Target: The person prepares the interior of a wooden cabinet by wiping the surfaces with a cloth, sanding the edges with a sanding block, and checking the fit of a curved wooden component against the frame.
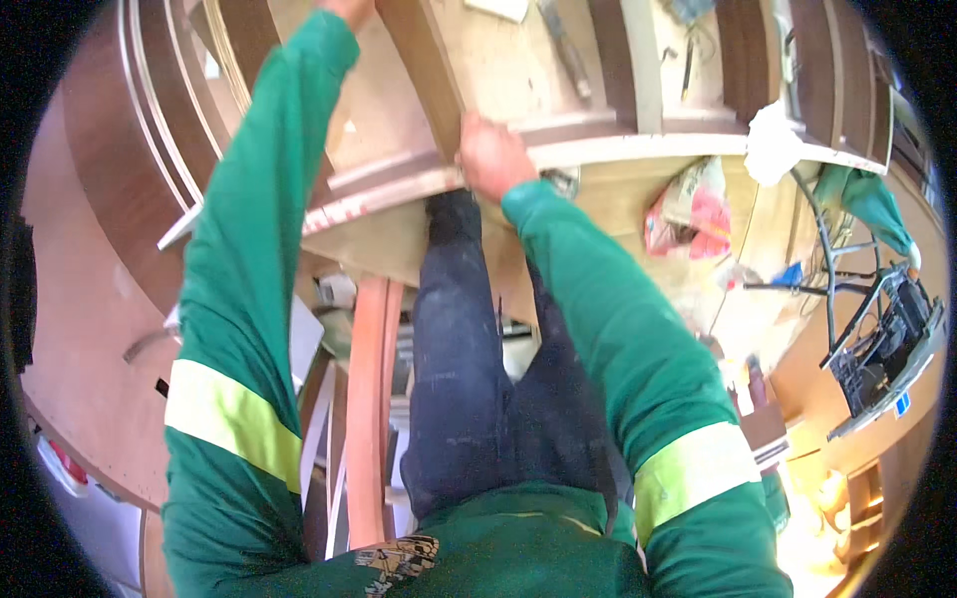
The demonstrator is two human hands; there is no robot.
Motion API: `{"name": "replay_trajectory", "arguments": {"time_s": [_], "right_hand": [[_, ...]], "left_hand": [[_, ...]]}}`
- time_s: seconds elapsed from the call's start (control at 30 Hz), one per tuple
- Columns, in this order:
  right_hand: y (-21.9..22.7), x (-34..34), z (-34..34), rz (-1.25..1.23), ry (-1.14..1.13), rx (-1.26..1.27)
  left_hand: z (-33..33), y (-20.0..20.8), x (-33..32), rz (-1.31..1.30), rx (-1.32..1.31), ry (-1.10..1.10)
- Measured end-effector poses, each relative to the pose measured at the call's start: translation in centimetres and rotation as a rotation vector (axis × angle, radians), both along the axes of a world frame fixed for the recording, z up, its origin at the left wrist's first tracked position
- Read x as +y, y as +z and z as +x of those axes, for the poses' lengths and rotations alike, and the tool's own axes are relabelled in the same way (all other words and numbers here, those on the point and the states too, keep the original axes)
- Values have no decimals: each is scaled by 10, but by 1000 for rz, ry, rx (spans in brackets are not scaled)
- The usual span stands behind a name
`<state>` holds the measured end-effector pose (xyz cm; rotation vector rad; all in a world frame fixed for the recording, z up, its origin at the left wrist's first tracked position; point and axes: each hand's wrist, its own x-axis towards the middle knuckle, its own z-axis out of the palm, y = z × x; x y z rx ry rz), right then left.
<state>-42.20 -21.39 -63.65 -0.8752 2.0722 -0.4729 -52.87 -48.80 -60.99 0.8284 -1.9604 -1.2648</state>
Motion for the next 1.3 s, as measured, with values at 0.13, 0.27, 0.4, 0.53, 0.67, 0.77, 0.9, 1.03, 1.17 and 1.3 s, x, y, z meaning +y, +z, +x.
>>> {"name": "replay_trajectory", "arguments": {"time_s": [0.13, 0.27, 0.4, 0.53, 0.67, 0.77, 0.9, 1.03, 1.17, 1.3], "right_hand": [[18, -19, 11, 36, 11, -24], [17, -16, 4, 56, -13, -20], [19, -21, 3, 61, -21, -58], [17, -17, 6, 73, -22, -4], [24, -20, 2, 83, -21, -41], [18, -16, 5, 74, -23, -46], [21, -22, 5, 85, -21, -86], [24, -21, 4, 103, -21, -77], [20, -19, 4, 76, -30, -73], [23, -22, 4, 97, -27, -87]], "left_hand": [[20, -1, -9, 40, -227, 101], [3, 4, -10, 128, -365, 38], [-3, -34, -17, -95, -452, 141], [-1, -47, -22, 83, -329, 112], [-1, -33, -17, 63, -337, 128], [-3, -29, -15, 109, -355, 101], [-2, -31, -14, 150, -361, 187], [-3, -34, -12, 125, -412, 170], [-4, -40, -8, 27, -499, 263], [-1, -50, -26, 111, -511, 126]]}}
